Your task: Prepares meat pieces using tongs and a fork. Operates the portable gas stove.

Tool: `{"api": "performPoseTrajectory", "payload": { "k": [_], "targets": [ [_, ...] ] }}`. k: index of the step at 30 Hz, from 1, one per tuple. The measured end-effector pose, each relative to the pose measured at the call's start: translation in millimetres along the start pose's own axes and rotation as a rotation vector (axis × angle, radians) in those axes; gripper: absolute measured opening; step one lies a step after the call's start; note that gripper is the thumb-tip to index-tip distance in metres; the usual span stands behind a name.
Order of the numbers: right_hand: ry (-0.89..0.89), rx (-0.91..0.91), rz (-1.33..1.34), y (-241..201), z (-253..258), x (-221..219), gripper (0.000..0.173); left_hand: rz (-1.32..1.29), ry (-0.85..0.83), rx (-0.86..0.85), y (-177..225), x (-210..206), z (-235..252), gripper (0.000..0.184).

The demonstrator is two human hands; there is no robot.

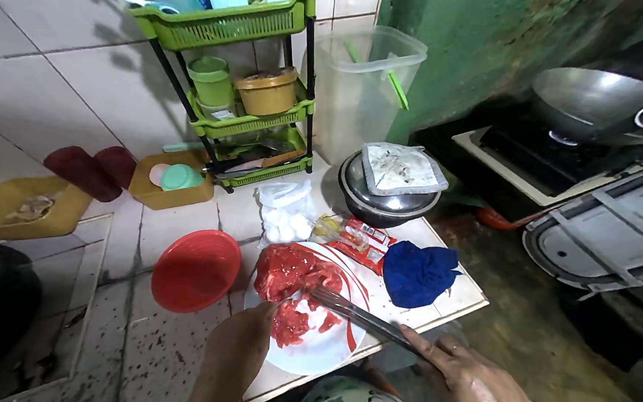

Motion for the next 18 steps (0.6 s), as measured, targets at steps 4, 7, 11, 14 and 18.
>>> {"api": "performPoseTrajectory", "payload": {
  "k": [4, 7, 11, 14, 18],
  "targets": [
    [0.163, 0.078, -0.072, -3.6, 13.2, -11.5, 0.048, -0.035, 0.055, -0.015, -5.7, -0.8, -0.1, 0.036],
    [0.070, 0.061, -0.075, -4.2, 20.6, -15.4, 0.048, -0.006, 0.069, -0.013, -7.1, 0.4, 0.8, 0.035],
    [-0.014, 0.077, -0.114, -6.2, 19.4, -10.5, 0.052, -0.013, 0.075, 0.006, -12.2, -1.3, 3.4, 0.035],
    [0.020, 0.107, -0.141, -7.9, 16.4, -7.0, 0.056, -0.038, 0.112, 0.005, -17.7, -3.7, 4.4, 0.033],
    [-0.016, 0.103, -0.123, -11.0, 13.3, -2.7, 0.057, -0.071, 0.084, 0.034, -20.2, -3.0, 5.9, 0.035]
  ]
}}
Point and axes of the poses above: each hand's wrist, its own z-axis towards the middle knuckle, its own x-axis out of the back of the hand, y = z × x, the point moved 6 cm from there along z, towards the middle knuckle, and after that the axes turned 6 degrees about y, right-handed, at the moved point
